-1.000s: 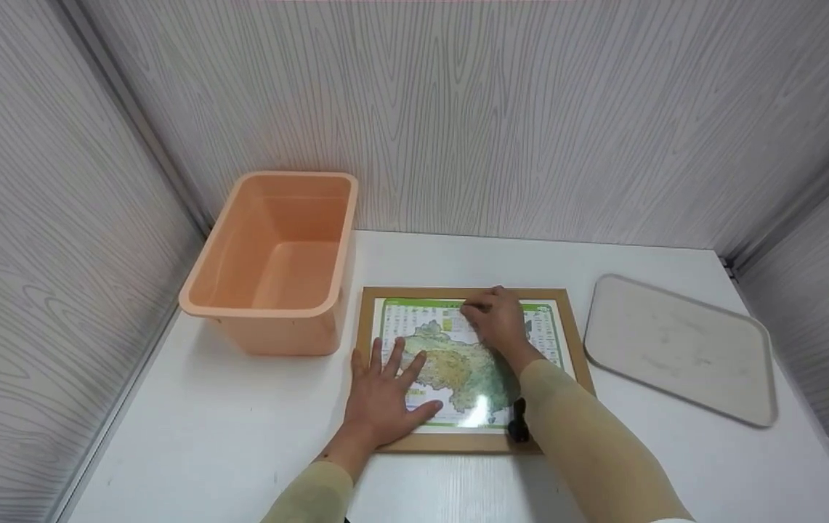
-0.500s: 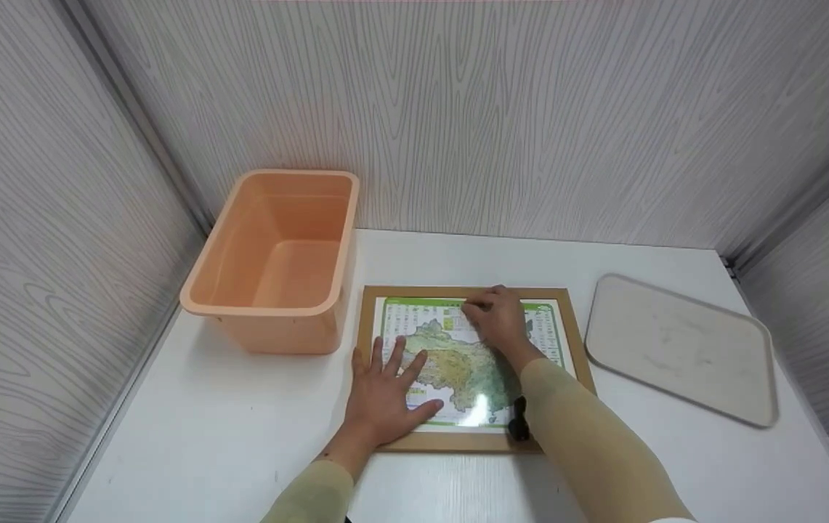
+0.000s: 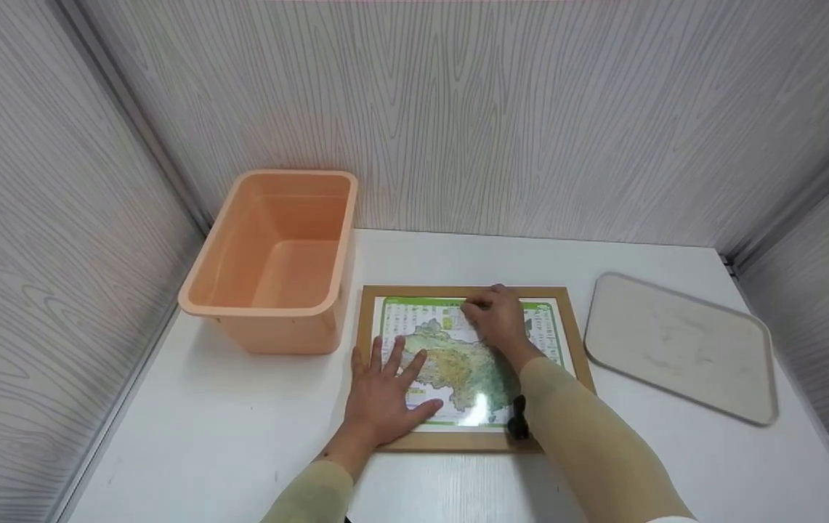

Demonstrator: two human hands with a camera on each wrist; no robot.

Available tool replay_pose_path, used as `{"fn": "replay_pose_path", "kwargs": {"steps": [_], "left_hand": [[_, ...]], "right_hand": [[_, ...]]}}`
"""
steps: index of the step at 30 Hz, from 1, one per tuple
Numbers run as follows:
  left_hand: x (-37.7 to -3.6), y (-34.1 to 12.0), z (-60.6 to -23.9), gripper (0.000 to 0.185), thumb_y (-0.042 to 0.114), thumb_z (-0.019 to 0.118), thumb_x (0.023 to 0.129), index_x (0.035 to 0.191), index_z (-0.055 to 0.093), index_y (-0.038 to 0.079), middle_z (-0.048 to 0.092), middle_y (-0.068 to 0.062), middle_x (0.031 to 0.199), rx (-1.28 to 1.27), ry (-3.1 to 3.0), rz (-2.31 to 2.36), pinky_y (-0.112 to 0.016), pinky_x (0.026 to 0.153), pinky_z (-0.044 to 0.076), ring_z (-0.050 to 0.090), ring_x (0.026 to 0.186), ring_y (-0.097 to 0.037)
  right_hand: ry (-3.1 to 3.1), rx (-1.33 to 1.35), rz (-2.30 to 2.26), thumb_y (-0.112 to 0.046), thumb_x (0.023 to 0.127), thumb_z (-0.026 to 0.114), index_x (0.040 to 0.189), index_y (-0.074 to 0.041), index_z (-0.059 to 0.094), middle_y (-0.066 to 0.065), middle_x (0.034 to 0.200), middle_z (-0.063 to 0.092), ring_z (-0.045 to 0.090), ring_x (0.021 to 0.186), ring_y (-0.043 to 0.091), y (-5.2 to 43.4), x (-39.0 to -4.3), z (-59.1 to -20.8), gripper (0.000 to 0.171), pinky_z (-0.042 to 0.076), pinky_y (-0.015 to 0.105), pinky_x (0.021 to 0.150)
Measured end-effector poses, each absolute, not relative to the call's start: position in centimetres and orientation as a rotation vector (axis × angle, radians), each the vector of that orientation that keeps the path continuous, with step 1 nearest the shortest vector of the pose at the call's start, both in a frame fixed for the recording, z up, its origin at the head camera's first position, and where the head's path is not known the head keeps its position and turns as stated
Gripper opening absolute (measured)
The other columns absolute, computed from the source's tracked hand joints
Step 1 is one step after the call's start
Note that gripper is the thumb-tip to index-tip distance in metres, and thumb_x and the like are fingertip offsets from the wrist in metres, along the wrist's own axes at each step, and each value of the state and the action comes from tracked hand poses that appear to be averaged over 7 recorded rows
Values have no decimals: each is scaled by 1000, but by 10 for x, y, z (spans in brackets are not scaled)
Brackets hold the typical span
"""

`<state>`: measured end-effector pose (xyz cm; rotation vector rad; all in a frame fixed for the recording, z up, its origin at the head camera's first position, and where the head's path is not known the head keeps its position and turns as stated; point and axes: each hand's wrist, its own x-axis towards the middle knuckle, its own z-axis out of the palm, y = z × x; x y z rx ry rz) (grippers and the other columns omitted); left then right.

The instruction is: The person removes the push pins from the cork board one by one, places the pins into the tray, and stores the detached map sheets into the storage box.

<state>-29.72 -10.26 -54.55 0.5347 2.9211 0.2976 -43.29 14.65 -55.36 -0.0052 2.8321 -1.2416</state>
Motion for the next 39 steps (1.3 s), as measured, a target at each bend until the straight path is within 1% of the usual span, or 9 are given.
{"fn": "replay_pose_path", "kwargs": {"steps": [5,10,14,25,29,34,39], "left_hand": [[-297,-103,-545,93,91,27,93,167,34,36,21,-8,176,536,2923,304,-76,119,5,11,160,-47],[-297,-103,-546,94,92,25,93,168,33,37,18,-7,177,523,2909,306,-75,120,4,9,161,-45],[-296,-102,-547,94,92,24,92,168,32,36,18,-7,177,522,2906,301,-75,120,4,8,161,-45],[-298,-102,-545,95,93,21,92,169,30,37,17,-8,177,524,2905,257,-74,121,4,9,161,-45],[-299,-103,-545,95,93,22,92,168,32,36,19,-9,177,527,2916,254,-75,121,6,11,161,-46],[-298,-102,-546,95,93,21,92,168,31,37,18,-8,177,527,2913,246,-74,121,6,10,161,-45],[-298,-101,-546,95,93,23,92,168,33,36,20,-8,176,530,2921,257,-75,121,7,12,161,-46]], "right_hand": [[2835,-9,-1240,-27,98,79,101,-13,84,4,105,68,60,104,26,146,-433,-554,15,50,45,94],[2821,-11,-1284,-25,99,79,101,-13,84,4,105,66,61,101,25,146,-433,-557,13,52,44,92],[2814,-4,-1295,-25,98,79,101,-13,84,4,105,66,61,102,26,147,-432,-559,14,52,45,92],[2777,22,-1318,-26,99,79,99,-17,83,1,107,65,60,102,22,147,-434,-559,11,52,42,92],[2765,45,-1320,-28,98,79,101,-18,83,0,110,65,59,105,21,146,-435,-558,11,51,42,95],[2740,74,-1338,-27,97,79,101,-18,82,0,112,65,59,108,22,146,-434,-558,10,51,44,97],[2754,37,-1393,-21,98,79,99,-14,84,3,109,67,62,104,24,148,-434,-559,9,54,44,92]]}}
